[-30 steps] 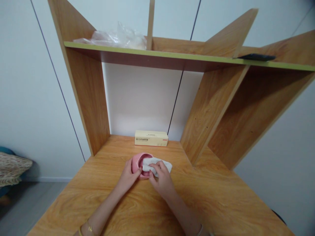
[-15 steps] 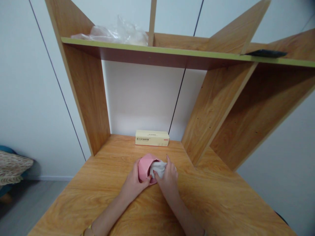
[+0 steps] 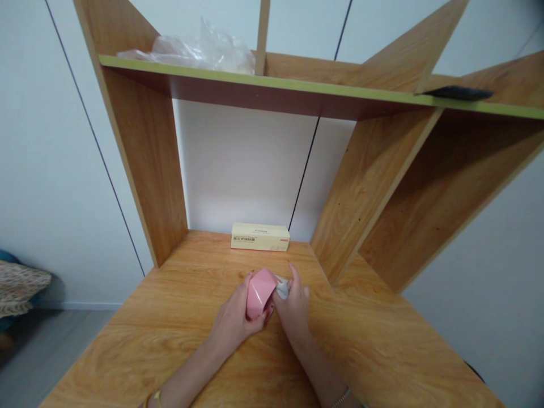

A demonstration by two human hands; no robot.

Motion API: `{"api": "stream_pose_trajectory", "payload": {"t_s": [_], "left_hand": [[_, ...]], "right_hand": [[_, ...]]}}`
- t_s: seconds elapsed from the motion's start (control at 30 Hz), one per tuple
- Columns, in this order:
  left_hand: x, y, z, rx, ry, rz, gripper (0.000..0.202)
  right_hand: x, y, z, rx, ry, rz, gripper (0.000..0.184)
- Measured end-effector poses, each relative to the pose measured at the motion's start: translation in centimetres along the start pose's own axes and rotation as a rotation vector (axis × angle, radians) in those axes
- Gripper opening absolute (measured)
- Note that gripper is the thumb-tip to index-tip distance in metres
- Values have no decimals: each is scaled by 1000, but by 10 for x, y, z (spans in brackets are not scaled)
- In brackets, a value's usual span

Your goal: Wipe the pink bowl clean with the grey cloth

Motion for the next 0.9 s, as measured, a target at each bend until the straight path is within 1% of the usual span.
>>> {"api": "stream_pose_trajectory", "payload": {"t_s": [0.07,0.2,0.27,0.33,0.43,0.5,0.57,0.67,0.77,0.83,0.9], "left_hand": [[2,0,1,1,-1,-1,78],[2,0,1,-11,-47,-1,79],[1,0,0,-19,-68,2,78],[0,0,-3,-23,-80,6,78],[0,0,-5,-41,-86,21,78],[2,0,-5,-61,-97,38,77],[3,1,-2,-95,-119,36,77],[3,3,2,-152,-149,10,77],[3,4,0,-174,-152,-5,79],[4,3,-7,-128,-119,10,82],[5,1,-18,-35,-39,41,89]], "right_hand": [[0,-1,-3,25,6,-19,63],[-6,-1,-1,-43,152,-124,64],[-6,-1,-1,-43,207,-143,63],[-2,0,-5,17,213,-116,60],[7,0,-14,153,191,-48,56],[9,1,-17,203,188,-25,56],[7,0,-15,191,194,-28,60],[1,-2,-8,152,180,-66,67],[-5,-1,-3,156,71,-86,69],[-5,1,3,114,-18,-62,67],[-6,3,11,26,-116,-22,65]]}}
Point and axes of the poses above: each hand's wrist, its own y-axis away from the middle knuckle, its own x-axis out of the back of the hand, z = x × y, the point moved 6 cm from there along -y, towards the middle knuckle, and after that the axes turned 1 degree about -y, right-handed, at the moved point
